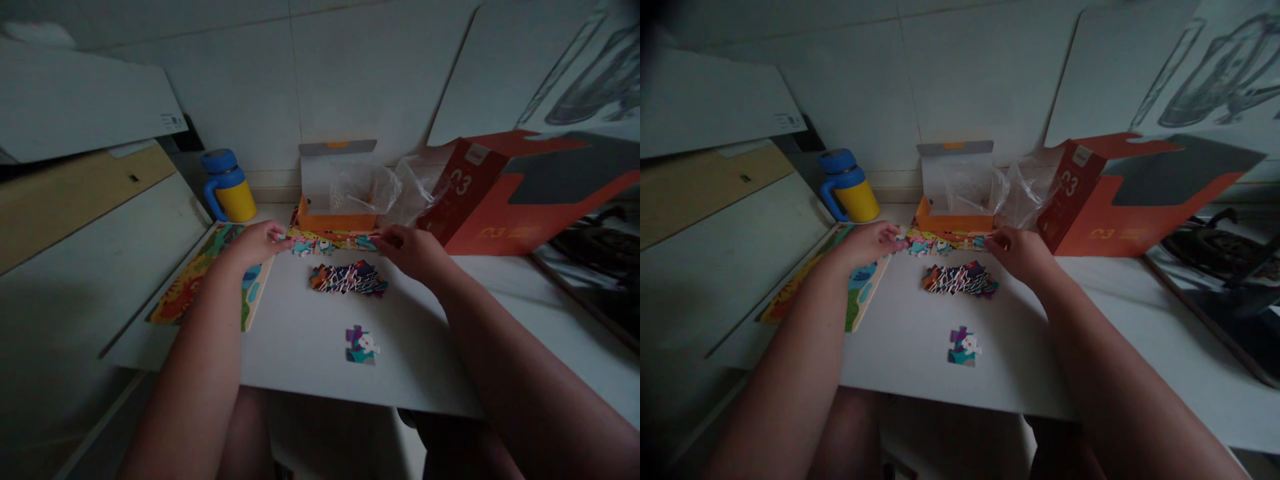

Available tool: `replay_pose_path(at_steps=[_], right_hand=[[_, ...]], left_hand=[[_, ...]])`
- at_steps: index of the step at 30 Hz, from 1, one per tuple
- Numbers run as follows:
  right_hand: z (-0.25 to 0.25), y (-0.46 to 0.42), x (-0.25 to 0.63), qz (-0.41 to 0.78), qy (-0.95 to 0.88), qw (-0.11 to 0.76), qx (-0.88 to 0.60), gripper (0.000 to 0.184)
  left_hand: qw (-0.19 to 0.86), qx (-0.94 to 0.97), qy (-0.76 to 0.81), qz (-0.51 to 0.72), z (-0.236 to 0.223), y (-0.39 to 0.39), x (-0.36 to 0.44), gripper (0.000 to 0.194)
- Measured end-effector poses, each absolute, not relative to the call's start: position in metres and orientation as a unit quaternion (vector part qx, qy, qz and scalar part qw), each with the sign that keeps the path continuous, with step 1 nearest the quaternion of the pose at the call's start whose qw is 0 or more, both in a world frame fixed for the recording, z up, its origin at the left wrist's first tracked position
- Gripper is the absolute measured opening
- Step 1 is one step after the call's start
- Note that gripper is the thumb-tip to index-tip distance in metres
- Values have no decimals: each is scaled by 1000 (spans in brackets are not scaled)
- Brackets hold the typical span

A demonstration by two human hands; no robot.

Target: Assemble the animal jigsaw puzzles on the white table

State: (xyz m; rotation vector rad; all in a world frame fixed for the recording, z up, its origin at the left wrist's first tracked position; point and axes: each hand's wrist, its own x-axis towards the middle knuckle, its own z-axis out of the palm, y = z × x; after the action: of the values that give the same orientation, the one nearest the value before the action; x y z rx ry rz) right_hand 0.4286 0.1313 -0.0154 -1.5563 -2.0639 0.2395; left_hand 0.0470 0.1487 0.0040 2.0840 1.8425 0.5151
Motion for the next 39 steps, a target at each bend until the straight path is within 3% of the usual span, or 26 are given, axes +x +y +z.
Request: replay_pose_path(at_steps=[2, 5, 8, 10, 19, 25, 33, 39], right_hand=[[-13, 125, 422, 128, -817, 270, -493, 39], [-14, 117, 411, 168, -873, 240, -389, 65], [-18, 111, 400, 187, -890, 204, -363, 92], [-22, 109, 394, 187, -897, 184, -357, 100], [-14, 106, 392, 207, -907, 141, -339, 72], [-12, 105, 393, 208, -906, 129, -345, 69], [-11, 101, 391, 234, -892, 159, -353, 71], [-12, 101, 391, 245, -879, 206, -353, 49]], left_hand=[[262, 796, 529, 133, 6, 138, 66, 65], [294, 839, 454, 67, 5, 125, 92, 93], [267, 851, 451, 36, 1, 120, 106, 88], [266, 848, 458, 35, -1, 121, 110, 76], [313, 823, 468, 74, -3, 121, 107, 70], [311, 832, 457, 58, -6, 125, 103, 72], [333, 830, 443, 62, -5, 123, 114, 63], [312, 844, 421, 114, -5, 118, 126, 64]])
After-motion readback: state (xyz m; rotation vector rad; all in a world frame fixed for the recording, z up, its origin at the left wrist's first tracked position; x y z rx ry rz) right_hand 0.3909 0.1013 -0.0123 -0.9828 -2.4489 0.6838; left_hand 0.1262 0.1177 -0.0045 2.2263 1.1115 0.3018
